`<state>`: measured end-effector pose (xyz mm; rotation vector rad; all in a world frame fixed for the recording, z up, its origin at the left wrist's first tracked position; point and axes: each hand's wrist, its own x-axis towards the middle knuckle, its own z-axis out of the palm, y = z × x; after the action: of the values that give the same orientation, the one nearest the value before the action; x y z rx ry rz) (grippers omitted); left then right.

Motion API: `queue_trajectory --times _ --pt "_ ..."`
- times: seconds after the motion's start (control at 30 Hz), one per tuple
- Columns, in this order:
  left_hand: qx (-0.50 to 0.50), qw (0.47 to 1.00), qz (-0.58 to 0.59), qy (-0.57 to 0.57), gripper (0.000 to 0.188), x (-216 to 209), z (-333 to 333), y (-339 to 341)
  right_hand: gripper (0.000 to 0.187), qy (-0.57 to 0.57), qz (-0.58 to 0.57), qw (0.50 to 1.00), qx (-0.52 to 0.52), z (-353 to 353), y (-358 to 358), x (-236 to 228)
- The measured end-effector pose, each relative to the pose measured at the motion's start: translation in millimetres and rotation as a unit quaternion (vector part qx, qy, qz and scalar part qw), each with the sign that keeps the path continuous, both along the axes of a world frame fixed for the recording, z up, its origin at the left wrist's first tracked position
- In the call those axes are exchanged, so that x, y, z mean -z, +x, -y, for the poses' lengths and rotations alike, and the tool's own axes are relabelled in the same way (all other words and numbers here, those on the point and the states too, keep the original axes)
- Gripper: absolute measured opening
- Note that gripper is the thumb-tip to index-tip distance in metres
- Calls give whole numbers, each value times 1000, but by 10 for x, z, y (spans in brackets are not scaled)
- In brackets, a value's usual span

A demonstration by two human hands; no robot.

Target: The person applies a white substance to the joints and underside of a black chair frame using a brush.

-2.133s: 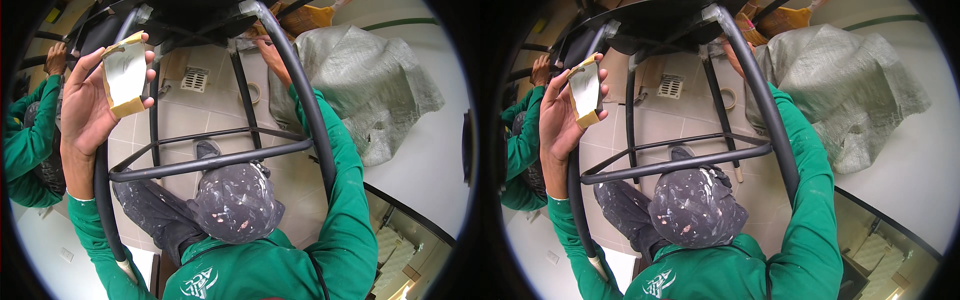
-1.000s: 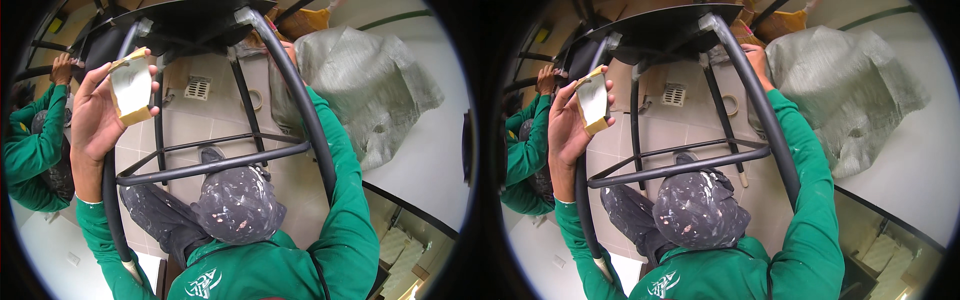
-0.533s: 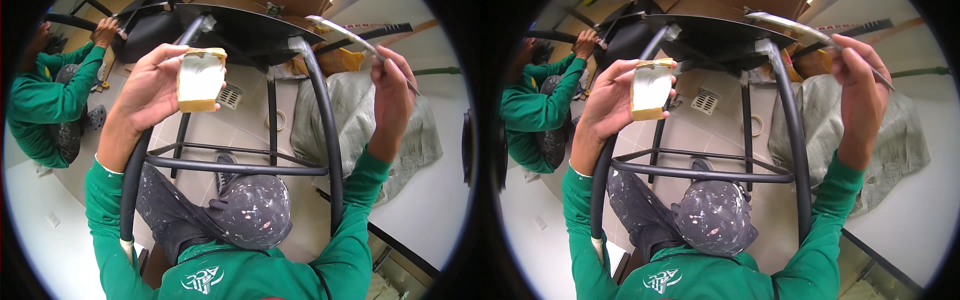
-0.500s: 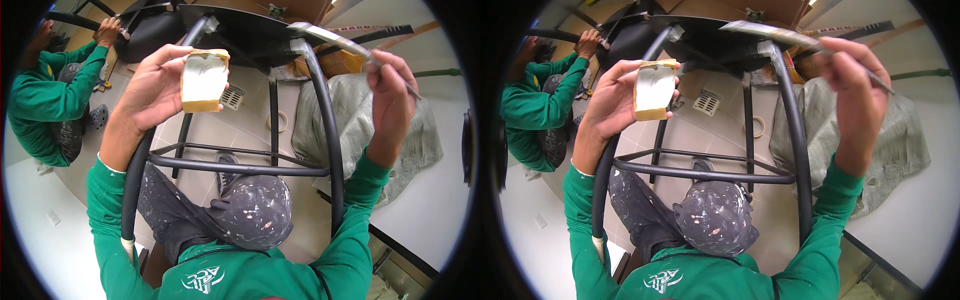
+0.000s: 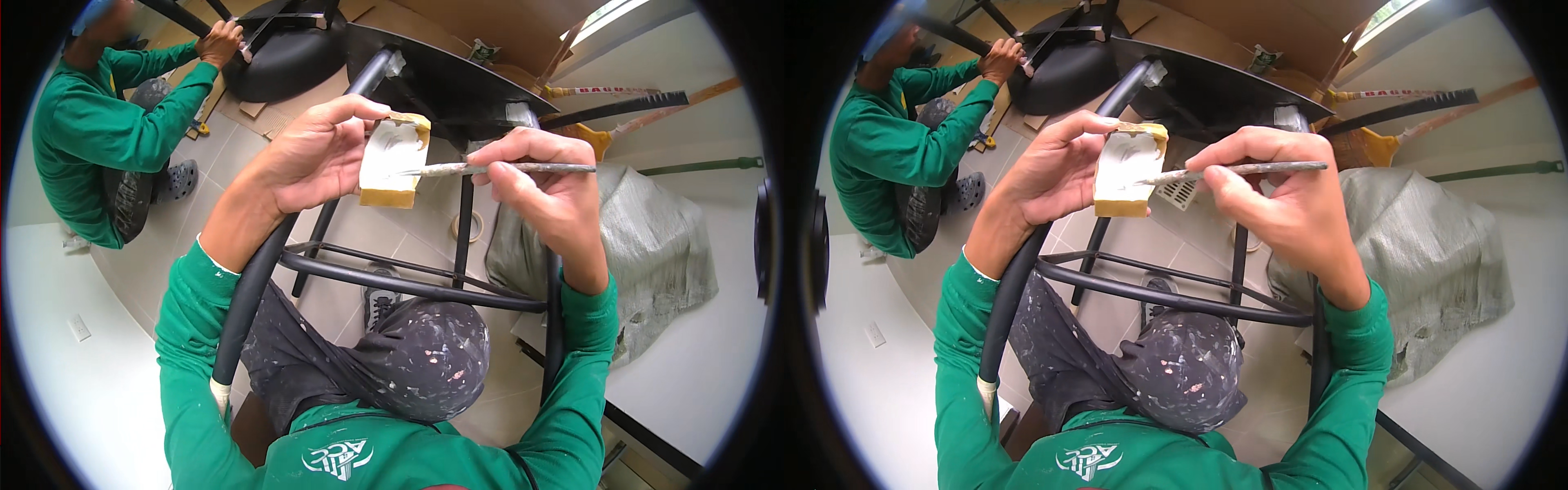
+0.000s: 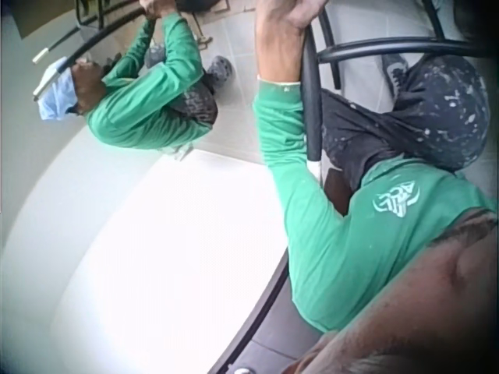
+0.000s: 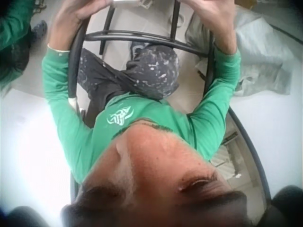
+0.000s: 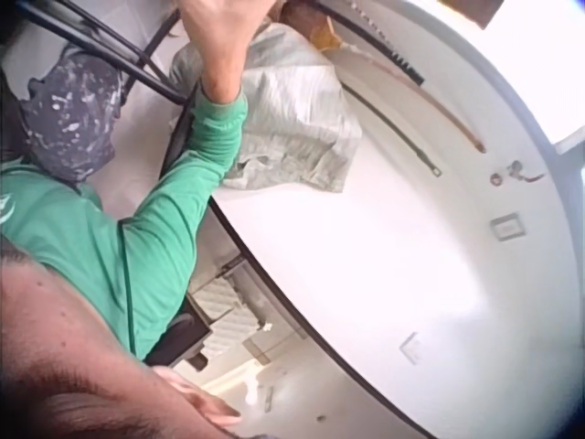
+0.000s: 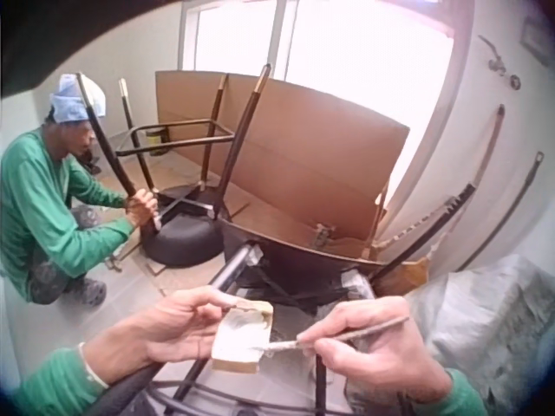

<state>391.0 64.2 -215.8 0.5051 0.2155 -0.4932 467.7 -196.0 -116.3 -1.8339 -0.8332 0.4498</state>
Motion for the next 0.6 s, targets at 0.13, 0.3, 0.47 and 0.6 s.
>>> queue_trajectory --times 0.13,0.3,0.47,0.6 --pt "-6 1000 -9 -5 63 25 -7 -6 15 7 -2 1000 -1 16 30 -4" --pt "11 1000 -14 9 66 -16 3 -3 18 79 -7 996 -28 151 193 -17" --pt "18 999 -4 -37 66 -10 -22 -17 20 78 -26 996 -24 329 286 61" --pt "9 999 -9 -51 66 -2 -21 -13 21 67 -3 998 -21 445 324 105"
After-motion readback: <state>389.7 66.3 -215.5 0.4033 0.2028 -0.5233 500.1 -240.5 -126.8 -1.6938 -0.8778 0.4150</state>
